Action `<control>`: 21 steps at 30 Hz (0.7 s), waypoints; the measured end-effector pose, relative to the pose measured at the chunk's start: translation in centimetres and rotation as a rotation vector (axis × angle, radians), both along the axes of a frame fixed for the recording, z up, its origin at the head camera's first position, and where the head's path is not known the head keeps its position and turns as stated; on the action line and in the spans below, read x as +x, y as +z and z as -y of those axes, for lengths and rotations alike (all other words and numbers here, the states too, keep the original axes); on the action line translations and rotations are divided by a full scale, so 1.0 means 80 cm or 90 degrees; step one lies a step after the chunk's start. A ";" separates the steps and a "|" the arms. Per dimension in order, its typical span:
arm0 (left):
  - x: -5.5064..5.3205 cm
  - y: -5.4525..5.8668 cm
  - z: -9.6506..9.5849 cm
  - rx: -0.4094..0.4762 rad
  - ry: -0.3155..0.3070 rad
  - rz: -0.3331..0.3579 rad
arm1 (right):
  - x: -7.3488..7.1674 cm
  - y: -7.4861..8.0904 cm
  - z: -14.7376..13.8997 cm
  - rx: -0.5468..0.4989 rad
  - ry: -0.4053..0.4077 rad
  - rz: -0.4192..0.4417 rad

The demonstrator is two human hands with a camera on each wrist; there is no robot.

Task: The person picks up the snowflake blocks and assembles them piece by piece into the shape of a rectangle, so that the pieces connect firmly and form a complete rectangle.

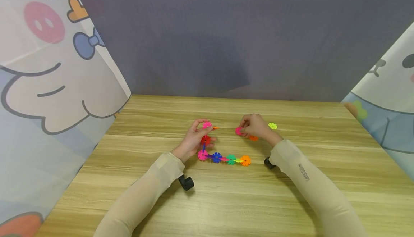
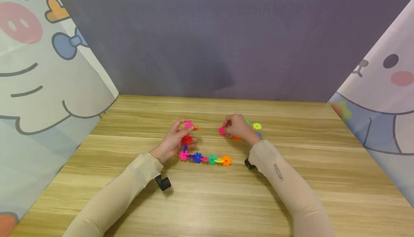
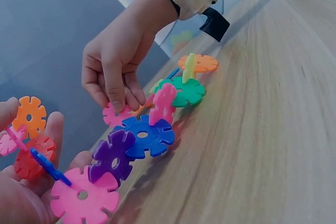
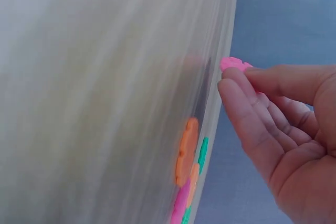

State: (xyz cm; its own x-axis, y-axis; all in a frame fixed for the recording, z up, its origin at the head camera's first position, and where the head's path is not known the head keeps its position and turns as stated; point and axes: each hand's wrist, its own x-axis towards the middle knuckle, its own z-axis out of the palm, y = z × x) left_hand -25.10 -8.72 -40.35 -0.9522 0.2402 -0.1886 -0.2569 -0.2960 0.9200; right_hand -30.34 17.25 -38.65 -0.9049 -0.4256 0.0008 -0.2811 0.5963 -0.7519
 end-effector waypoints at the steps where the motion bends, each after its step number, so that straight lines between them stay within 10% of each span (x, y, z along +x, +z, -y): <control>1: 0.000 0.000 0.000 0.000 0.000 0.000 | 0.001 0.000 0.001 -0.010 -0.001 0.001; 21: 0.000 0.000 -0.003 -0.007 -0.002 0.004 | 0.022 -0.003 0.027 -0.297 -0.034 0.131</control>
State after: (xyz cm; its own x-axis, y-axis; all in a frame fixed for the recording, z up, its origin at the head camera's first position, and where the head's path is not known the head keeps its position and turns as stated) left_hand -25.08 -8.50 -40.35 -0.9505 0.2407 -0.1966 -0.2628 -0.2847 0.9219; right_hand -28.62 15.10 -38.92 -0.9269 -0.3752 -0.0014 -0.0772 0.1943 -0.9779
